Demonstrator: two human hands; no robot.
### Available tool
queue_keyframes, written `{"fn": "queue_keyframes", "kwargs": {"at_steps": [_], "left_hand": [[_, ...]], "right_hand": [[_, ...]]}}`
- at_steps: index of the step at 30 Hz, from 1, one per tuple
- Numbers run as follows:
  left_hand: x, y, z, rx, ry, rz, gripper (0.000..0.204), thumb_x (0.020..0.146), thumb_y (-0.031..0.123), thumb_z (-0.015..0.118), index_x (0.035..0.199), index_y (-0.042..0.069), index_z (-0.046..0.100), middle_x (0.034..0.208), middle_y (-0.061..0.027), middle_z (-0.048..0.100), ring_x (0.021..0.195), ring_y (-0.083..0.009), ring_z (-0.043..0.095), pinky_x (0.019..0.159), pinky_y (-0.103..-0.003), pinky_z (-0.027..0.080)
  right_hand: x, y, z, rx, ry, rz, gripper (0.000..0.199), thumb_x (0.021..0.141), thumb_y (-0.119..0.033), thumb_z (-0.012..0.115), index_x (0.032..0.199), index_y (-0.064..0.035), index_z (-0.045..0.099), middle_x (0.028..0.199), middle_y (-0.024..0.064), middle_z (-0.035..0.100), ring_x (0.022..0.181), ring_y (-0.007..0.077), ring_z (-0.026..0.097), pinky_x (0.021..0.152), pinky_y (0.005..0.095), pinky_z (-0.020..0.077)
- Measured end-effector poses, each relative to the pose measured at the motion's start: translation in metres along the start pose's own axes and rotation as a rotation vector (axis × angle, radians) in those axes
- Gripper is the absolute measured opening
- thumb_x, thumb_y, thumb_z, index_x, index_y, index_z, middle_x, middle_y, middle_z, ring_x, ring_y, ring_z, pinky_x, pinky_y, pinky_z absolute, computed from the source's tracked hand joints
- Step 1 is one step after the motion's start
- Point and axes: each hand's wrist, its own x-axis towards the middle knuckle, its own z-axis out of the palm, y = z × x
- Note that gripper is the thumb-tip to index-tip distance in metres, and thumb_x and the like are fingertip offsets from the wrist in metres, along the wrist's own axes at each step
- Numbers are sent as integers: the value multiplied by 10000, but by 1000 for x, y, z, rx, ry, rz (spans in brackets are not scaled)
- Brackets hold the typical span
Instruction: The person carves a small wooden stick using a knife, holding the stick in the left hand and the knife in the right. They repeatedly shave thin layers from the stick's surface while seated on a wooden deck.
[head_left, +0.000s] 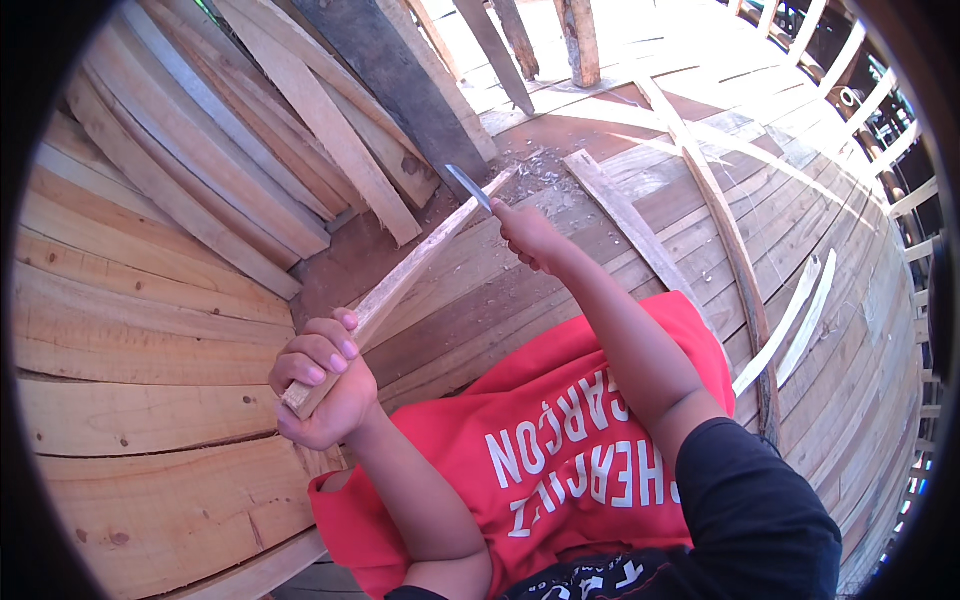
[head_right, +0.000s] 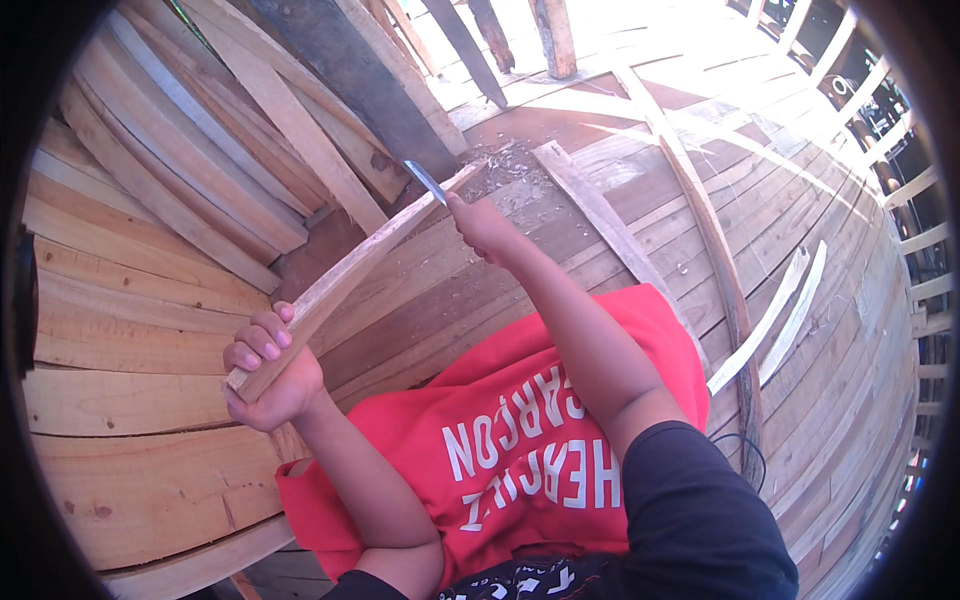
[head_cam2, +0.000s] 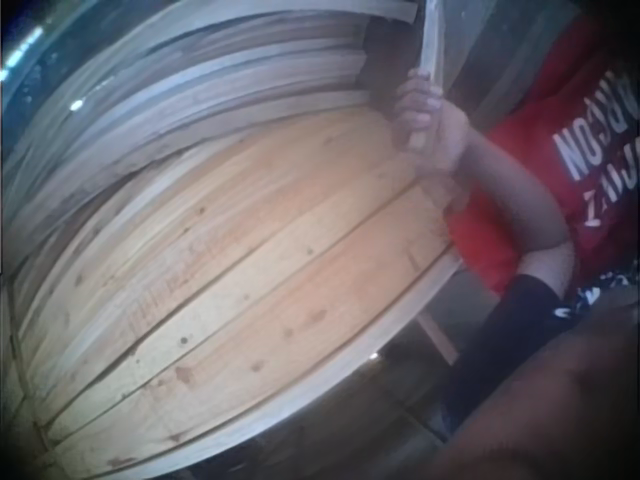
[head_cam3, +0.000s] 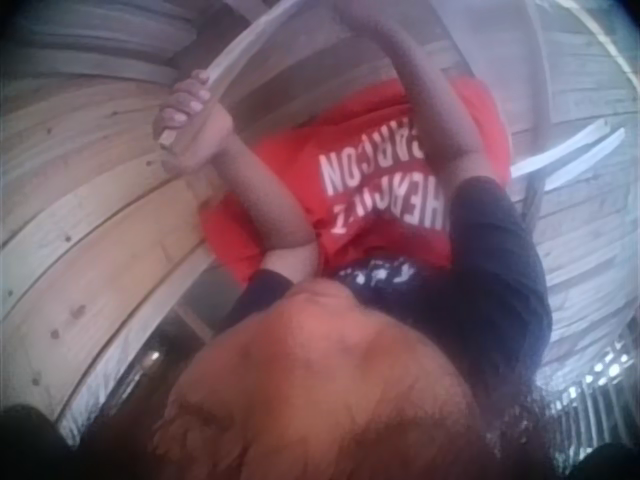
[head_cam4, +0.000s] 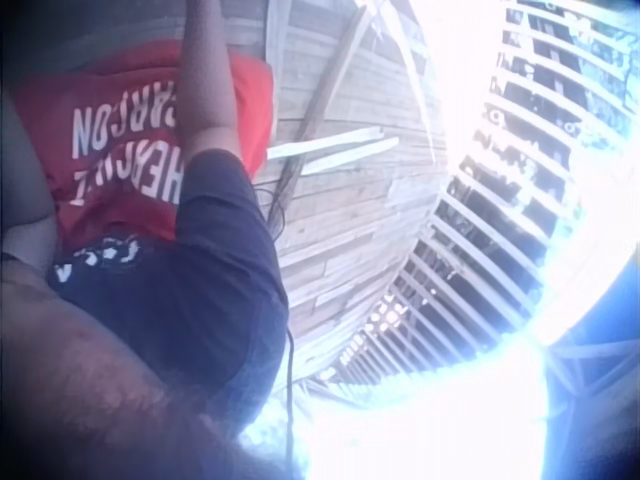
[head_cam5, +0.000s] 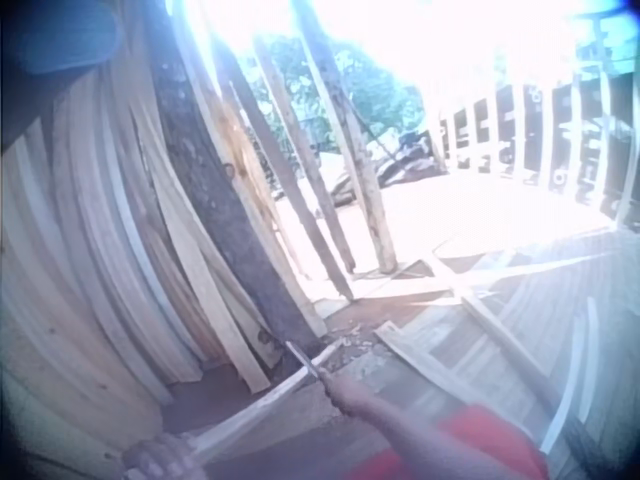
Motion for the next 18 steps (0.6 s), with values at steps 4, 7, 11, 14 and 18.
{"fn": "queue_keyframes", "kwargs": {"at_steps": [4, 7, 11, 14, 18], "left_hand": [[-1, 5, -2, 25, -4, -20, 356, 889, 435, 338, 806, 167, 557, 717, -1, 514, 736, -190, 480, 839, -459, 372], [0, 2, 1, 24, 18, -19, 351, 888, 433, 333, 793, 166, 540, 713, -2, 507, 729, -190, 477, 834, -458, 372], [0, 6, 4, 51, -11, -15, 341, 882, 428, 332, 784, 164, 524, 707, -4, 502, 715, -191, 473, 822, -453, 374], [0, 6, 10, 65, -3, -6, 336, 877, 427, 335, 782, 161, 517, 701, -6, 497, 705, -191, 471, 809, -448, 377], [2, 6, 18, 68, -4, 12, 347, 874, 447, 343, 785, 159, 514, 702, -8, 495, 700, -191, 471, 799, -443, 379]], "right_hand": [[-38, -18, 27, 15, -175, -54, 601, 936, -616, 465, 601, -121, 406, 504, -33, 339, 392, 96, 272, 382, 300, 194], [-12, -8, 11, -26, -25, -84, 612, 939, -618, 462, 598, -112, 420, 496, -28, 353, 389, 102, 292, 377, 306, 222], [-34, -14, 25, -148, 53, -198, 649, 946, -601, 447, 619, -41, 485, 556, 57, 449, 486, 169, 425, 464, 358, 327], [-29, -7, 27, -129, 28, -272, 686, 955, -571, 438, 644, 33, 537, 620, 146, 538, 581, 236, 534, 551, 416, 415], [-18, -2, 27, -94, 129, -253, 652, 952, -603, 449, 537, -100, 415, 499, 9, 400, 399, 121, 371, 363, 334, 296]]}}
